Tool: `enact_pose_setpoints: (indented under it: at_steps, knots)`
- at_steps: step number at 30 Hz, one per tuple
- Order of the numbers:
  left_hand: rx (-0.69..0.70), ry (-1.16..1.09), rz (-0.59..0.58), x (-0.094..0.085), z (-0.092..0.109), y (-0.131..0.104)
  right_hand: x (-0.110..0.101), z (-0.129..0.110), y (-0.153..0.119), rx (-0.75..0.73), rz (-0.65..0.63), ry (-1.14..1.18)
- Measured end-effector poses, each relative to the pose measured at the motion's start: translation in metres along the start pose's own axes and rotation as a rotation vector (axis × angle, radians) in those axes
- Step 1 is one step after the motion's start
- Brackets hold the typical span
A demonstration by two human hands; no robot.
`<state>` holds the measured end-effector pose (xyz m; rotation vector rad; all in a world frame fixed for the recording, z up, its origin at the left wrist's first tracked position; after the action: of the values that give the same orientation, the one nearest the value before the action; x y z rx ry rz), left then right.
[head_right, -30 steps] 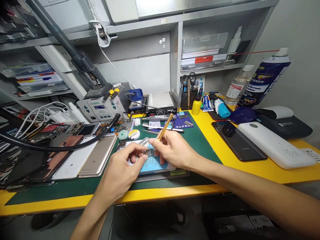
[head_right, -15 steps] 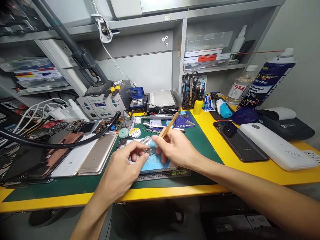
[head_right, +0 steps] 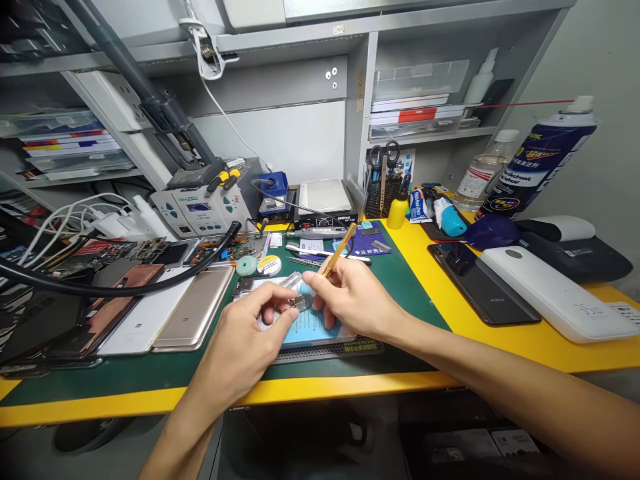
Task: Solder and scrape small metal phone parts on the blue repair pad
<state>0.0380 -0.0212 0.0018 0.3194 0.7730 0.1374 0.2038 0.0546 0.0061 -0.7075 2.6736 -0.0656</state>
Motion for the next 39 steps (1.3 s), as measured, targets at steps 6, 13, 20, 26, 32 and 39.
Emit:
enact_pose_setpoints:
  at_steps: [6, 13, 20, 26, 32, 39]
  knots:
    - [0.002, 0.002, 0.000, 0.0001, -0.0005, -0.0017, -0.0007, 0.0015, 0.0025, 0.032, -0.006, 0.014]
    - [0.001, -0.005, 0.005, 0.0009, -0.0010, -0.0016, -0.0002, -0.0005, 0.0023, 0.058, 0.001, 0.012]
    - [-0.028, -0.027, 0.000, 0.0029, -0.0054, 0.0005, -0.0010, -0.0029, 0.0028, 0.078, 0.011, 0.033]
    - [-0.044, -0.037, -0.002, 0.0013, -0.0066, 0.0005, -0.0024, -0.0004, 0.0019, 0.063, 0.006, 0.038]
    - [-0.039, -0.037, 0.004, -0.0006, -0.0053, 0.0004, -0.0004, -0.0015, 0.0000, 0.029, 0.034, 0.043]
    - [-0.029, -0.031, 0.011, -0.0012, -0.0044, -0.0003, 0.0011, -0.0001, -0.0036, -0.021, 0.071, 0.055]
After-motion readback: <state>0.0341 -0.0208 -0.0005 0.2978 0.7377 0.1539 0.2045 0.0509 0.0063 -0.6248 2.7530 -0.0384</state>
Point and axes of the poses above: each hand's wrist, its own y-axis towards the middle knuckle, its own x-axis out of the palm, z = x × y, the point moved 1 cm from there along y, towards the middle knuckle, and after that the axes turned 7 degrees about x, right-handed, at the moved point
